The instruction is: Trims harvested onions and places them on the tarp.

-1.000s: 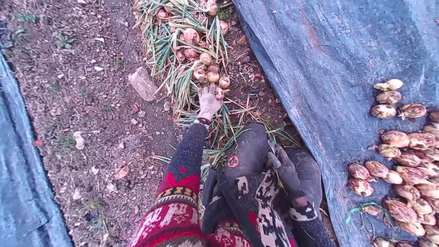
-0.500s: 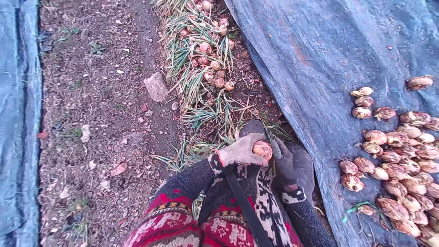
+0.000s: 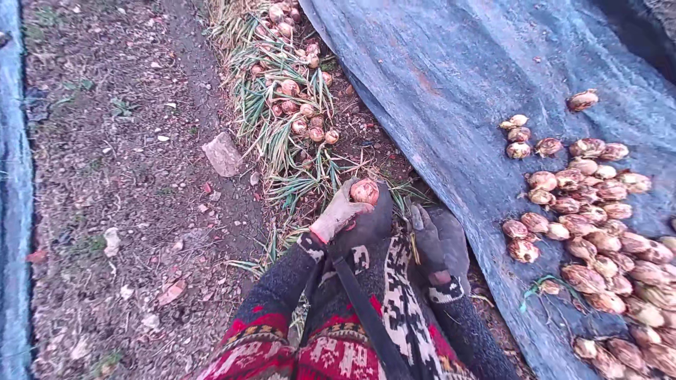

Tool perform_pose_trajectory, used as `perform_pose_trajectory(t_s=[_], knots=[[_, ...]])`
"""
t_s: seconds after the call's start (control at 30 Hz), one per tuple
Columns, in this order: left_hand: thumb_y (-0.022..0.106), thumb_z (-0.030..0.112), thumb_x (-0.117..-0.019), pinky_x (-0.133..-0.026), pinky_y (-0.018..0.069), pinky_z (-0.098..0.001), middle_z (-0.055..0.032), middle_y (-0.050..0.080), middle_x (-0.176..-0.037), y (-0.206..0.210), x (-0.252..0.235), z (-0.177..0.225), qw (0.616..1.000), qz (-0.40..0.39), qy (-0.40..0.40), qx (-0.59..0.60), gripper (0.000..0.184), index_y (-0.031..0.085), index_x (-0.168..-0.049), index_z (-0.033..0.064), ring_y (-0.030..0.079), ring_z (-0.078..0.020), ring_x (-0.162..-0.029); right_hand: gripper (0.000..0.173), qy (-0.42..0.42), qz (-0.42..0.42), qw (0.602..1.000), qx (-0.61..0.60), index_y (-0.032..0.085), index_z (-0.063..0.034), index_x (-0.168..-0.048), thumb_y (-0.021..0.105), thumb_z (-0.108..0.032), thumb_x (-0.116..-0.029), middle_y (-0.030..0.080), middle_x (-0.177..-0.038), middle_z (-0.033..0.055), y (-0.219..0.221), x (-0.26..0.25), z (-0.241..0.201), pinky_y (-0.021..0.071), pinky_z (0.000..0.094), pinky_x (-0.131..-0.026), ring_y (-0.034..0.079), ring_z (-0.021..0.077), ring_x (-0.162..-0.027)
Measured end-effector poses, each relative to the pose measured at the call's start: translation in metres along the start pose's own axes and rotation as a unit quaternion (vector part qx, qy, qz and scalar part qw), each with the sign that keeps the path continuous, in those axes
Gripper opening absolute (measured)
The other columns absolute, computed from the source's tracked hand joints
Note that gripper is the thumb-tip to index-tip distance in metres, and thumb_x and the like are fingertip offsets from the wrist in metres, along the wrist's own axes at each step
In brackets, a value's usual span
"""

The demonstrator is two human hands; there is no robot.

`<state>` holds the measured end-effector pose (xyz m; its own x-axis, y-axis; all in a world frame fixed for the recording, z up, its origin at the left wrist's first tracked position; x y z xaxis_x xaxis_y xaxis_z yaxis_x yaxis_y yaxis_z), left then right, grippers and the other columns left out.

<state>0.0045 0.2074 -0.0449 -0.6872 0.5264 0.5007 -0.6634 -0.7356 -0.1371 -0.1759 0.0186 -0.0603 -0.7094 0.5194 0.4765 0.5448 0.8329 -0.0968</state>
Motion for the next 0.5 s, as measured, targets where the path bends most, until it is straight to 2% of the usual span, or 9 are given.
perform_pose_trajectory(t_s=[0.1, 0.17, 0.2, 0.23, 0.3, 0.37, 0.43, 0.47, 0.5], knots=[[0.092, 0.034, -0.0707, -0.091, 0.0613, -0.0373, -0.0082, 0.065, -0.132, 0.008, 0.005, 0.03, 0.993, -0.12, -0.005, 0.02, 0.098, 0.042, -0.153, 0.0143, 0.069, -0.0175, -0.11, 0.061, -0.022, -0.046, 0.998, -0.044, 0.045, -0.0058, -0.151, 0.039, -0.048, -0.1079, 0.067, -0.105, 0.0072, 0.002, -0.008, 0.005, 0.057, 0.0309, -0.078, 0.063, 0.0101, -0.085], [0.087, 0.042, -0.0768, -0.06, 0.0566, -0.0284, -0.006, 0.07, -0.103, 0.02, 0.01, 0.038, 0.974, -0.204, -0.068, 0.07, 0.08, 0.052, -0.143, 0.0139, 0.066, -0.0125, -0.073, 0.072, -0.101, -0.089, 0.987, -0.088, 0.039, 0.0021, -0.153, 0.039, -0.053, -0.1064, 0.065, -0.126, 0.0103, 0.005, -0.014, 0.001, 0.0548, 0.0303, -0.096, 0.064, 0.0098, -0.108], [0.081, 0.046, -0.0828, -0.051, 0.0518, -0.0258, -0.0043, 0.069, -0.09, 0.026, 0.014, 0.04, 0.958, -0.252, -0.104, 0.092, 0.065, 0.058, -0.134, 0.014, 0.06, -0.0107, -0.062, 0.076, -0.144, -0.104, 0.979, -0.104, 0.039, 0.0057, -0.151, 0.041, -0.055, -0.1056, 0.062, -0.133, 0.0121, 0.008, -0.016, -0.002, 0.0507, 0.0307, -0.104, 0.061, 0.0107, -0.119], [0.073, 0.052, -0.0895, -0.048, 0.0484, -0.0236, -0.002, 0.066, -0.081, 0.031, 0.016, 0.039, 0.939, -0.299, -0.129, 0.111, 0.052, 0.063, -0.124, 0.0147, 0.057, -0.0086, -0.056, 0.076, -0.174, -0.124, 0.97, -0.121, 0.041, 0.0075, -0.15, 0.045, -0.053, -0.1047, 0.055, -0.146, 0.0161, 0.01, -0.019, -0.005, 0.0437, 0.034, -0.114, 0.053, 0.0154, -0.133], [0.054, 0.057, -0.1009, -0.045, 0.0431, -0.0207, 0.0007, 0.061, -0.076, 0.037, 0.019, 0.032, 0.9, -0.373, -0.153, 0.168, 0.044, 0.066, -0.113, 0.0163, 0.052, -0.0061, -0.054, 0.06, -0.189, -0.113, 0.966, -0.138, 0.056, 0.0066, -0.139, 0.055, -0.041, -0.1028, 0.06, -0.142, 0.0158, 0.013, -0.022, -0.008, 0.0461, 0.035, -0.113, 0.057, 0.0171, -0.131], [0.051, 0.057, -0.1024, -0.043, 0.0432, -0.0199, 0.0003, 0.059, -0.074, 0.039, 0.019, 0.026, 0.887, -0.382, -0.163, 0.2, 0.045, 0.066, -0.112, 0.0164, 0.052, -0.006, -0.052, 0.039, -0.173, -0.087, 0.97, -0.148, 0.065, 0.0042, -0.129, 0.058, -0.024, -0.103, 0.069, -0.129, 0.013, 0.013, -0.022, -0.007, 0.0534, 0.0338, -0.104, 0.065, 0.0157, -0.119], [0.065, 0.05, -0.0967, -0.046, 0.0456, -0.0219, -0.0011, 0.062, -0.078, 0.043, 0.019, 0.022, 0.938, -0.306, -0.125, 0.102, 0.04, 0.065, -0.118, 0.0164, 0.054, -0.0069, -0.054, 0.037, -0.151, -0.086, 0.971, -0.164, 0.066, 0.0043, -0.128, 0.058, -0.022, -0.1038, 0.07, -0.127, 0.0142, 0.012, -0.022, 0.0, 0.0549, 0.0364, -0.102, 0.067, 0.0183, -0.117], [0.077, 0.048, -0.0861, -0.055, 0.0518, -0.0251, -0.0019, 0.068, -0.091, 0.044, 0.016, 0.022, 0.966, -0.247, -0.079, -0.019, 0.055, 0.064, -0.129, 0.0167, 0.06, -0.0074, -0.066, 0.037, -0.126, -0.085, 0.975, -0.163, 0.066, 0.0039, -0.128, 0.058, -0.023, -0.1041, 0.07, -0.126, 0.014, 0.011, -0.021, 0.003, 0.0559, 0.0368, -0.101, 0.068, 0.0181, -0.115], [0.085, 0.052, -0.0748, -0.077, 0.0602, -0.0312, 0.0002, 0.071, -0.112, 0.045, 0.013, 0.026, 0.966, -0.192, -0.03, -0.169, 0.076, 0.06, -0.139, 0.0201, 0.068, -0.0078, -0.09, 0.037, -0.092, -0.078, 0.981, -0.151, 0.067, 0.0013, -0.128, 0.058, -0.026, -0.1043, 0.073, -0.12, 0.0111, 0.011, -0.019, 0.005, 0.0582, 0.0351, -0.096, 0.07, 0.0151, -0.108]])
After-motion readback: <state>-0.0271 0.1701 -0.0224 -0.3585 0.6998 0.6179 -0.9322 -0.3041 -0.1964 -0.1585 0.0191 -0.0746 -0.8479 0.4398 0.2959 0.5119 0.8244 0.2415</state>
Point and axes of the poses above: each hand's wrist, its own x-axis away from the middle knuckle, its own y-axis out of the palm, z = x × y, the point moved 2 cm from there along -x, towards the middle knuckle
